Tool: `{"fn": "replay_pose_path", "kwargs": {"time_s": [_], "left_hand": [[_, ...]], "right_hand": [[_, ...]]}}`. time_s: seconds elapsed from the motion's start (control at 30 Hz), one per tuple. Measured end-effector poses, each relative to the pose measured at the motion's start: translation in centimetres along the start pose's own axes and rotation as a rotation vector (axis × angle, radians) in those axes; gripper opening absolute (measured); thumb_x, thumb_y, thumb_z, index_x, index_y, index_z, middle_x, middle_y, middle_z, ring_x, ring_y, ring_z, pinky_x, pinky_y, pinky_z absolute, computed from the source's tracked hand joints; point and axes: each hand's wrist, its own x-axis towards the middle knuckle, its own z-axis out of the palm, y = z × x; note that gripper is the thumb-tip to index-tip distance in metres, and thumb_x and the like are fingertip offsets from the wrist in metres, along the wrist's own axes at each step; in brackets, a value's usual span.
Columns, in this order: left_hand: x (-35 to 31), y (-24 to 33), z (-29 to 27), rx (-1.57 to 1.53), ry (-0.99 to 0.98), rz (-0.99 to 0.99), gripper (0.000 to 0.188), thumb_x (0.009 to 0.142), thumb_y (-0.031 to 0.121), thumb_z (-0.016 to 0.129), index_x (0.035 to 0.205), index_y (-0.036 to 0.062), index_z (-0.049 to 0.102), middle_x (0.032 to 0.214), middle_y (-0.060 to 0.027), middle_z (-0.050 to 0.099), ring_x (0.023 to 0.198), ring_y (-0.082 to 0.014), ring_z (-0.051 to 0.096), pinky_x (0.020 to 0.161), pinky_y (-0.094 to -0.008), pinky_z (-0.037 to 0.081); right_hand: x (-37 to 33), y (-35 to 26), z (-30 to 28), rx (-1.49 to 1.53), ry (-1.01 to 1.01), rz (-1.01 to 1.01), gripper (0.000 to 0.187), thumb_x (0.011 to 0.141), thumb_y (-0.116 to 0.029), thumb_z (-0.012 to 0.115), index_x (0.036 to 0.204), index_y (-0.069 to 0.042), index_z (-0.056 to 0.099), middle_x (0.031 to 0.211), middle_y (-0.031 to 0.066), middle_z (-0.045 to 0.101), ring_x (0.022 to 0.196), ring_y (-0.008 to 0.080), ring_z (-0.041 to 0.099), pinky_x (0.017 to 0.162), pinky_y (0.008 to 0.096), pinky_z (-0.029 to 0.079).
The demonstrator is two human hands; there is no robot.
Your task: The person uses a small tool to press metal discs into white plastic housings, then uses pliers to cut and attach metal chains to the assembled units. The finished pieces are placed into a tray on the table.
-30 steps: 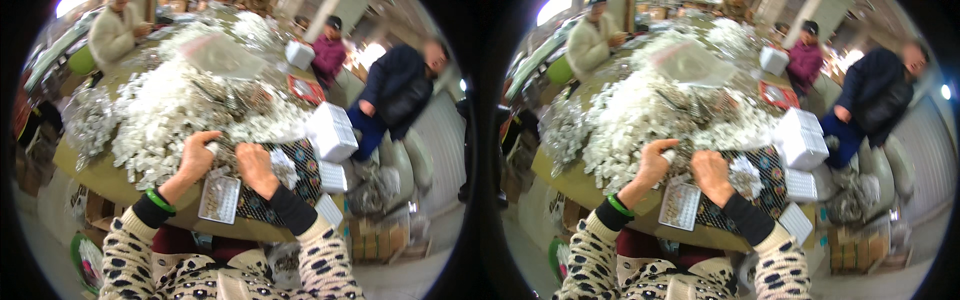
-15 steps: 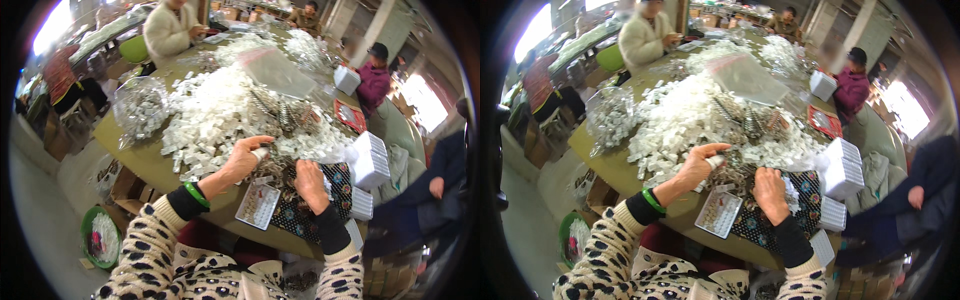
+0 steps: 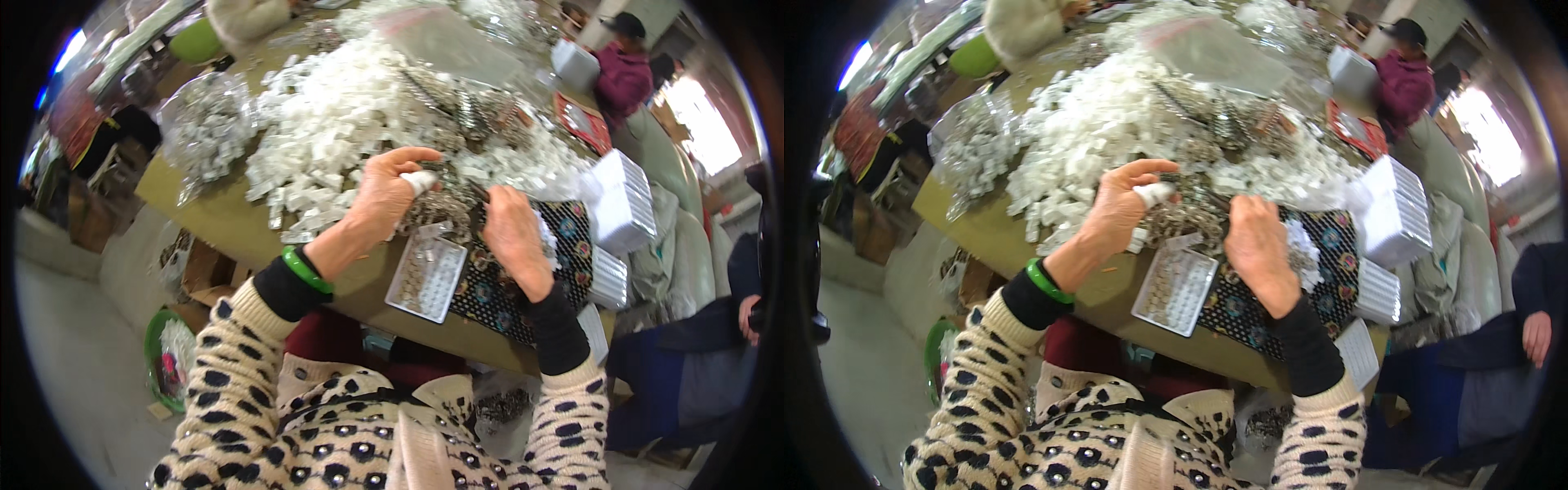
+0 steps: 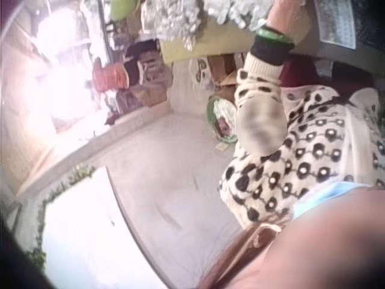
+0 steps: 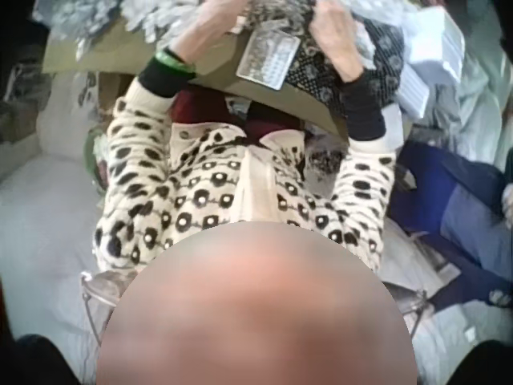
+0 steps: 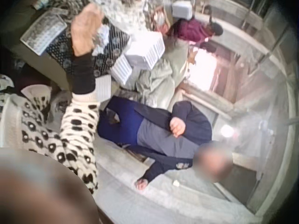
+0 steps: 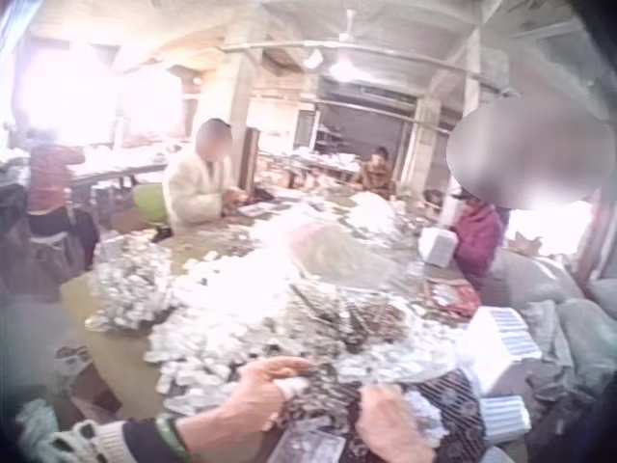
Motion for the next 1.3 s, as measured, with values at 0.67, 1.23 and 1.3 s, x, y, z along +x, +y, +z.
{"fn": "replay_pose_path", "kwargs": {"time_s": [0.67, 1.23, 1.3], "left_hand": [[-0.2, -0.6, 0.8, 0.055, -0.035, 0.034, 0.028, 0.083, -0.005, 0.061, 0.110, -0.0010, 0.067, 0.075, -0.0035, 0.065, 0.061, -0.0078, 0.052, 0.053, -0.0227, 0.041], [-0.2, -0.9, 1.0, 0.053, -0.063, -0.009, 0.028, 0.087, 0.000, 0.065, 0.115, -0.0005, 0.067, 0.081, -0.0045, 0.069, 0.072, -0.0075, 0.062, 0.064, -0.0209, 0.048], [-0.2, -1.3, 1.2, 0.131, -0.022, 0.031, 0.027, 0.087, -0.001, 0.064, 0.114, -0.0002, 0.067, 0.081, -0.0039, 0.069, 0.071, -0.0071, 0.062, 0.061, -0.0210, 0.048]], "right_hand": [[0.1, -1.1, 1.3, -0.041, -0.068, -0.037, 0.016, 0.071, 0.007, 0.056, 0.086, 0.001, 0.055, 0.085, 0.0192, 0.059, 0.084, 0.0382, 0.057, 0.076, 0.0458, 0.046], [0.0, -1.6, 1.1, -0.179, -0.096, -0.026, 0.010, 0.073, 0.003, 0.061, 0.081, -0.002, 0.058, 0.082, 0.0169, 0.064, 0.080, 0.0331, 0.065, 0.068, 0.0408, 0.055], [-0.2, -1.7, 1.2, -0.209, -0.117, -0.008, 0.009, 0.073, 0.002, 0.061, 0.081, -0.002, 0.058, 0.081, 0.0169, 0.065, 0.079, 0.0326, 0.067, 0.067, 0.0402, 0.056]]}}
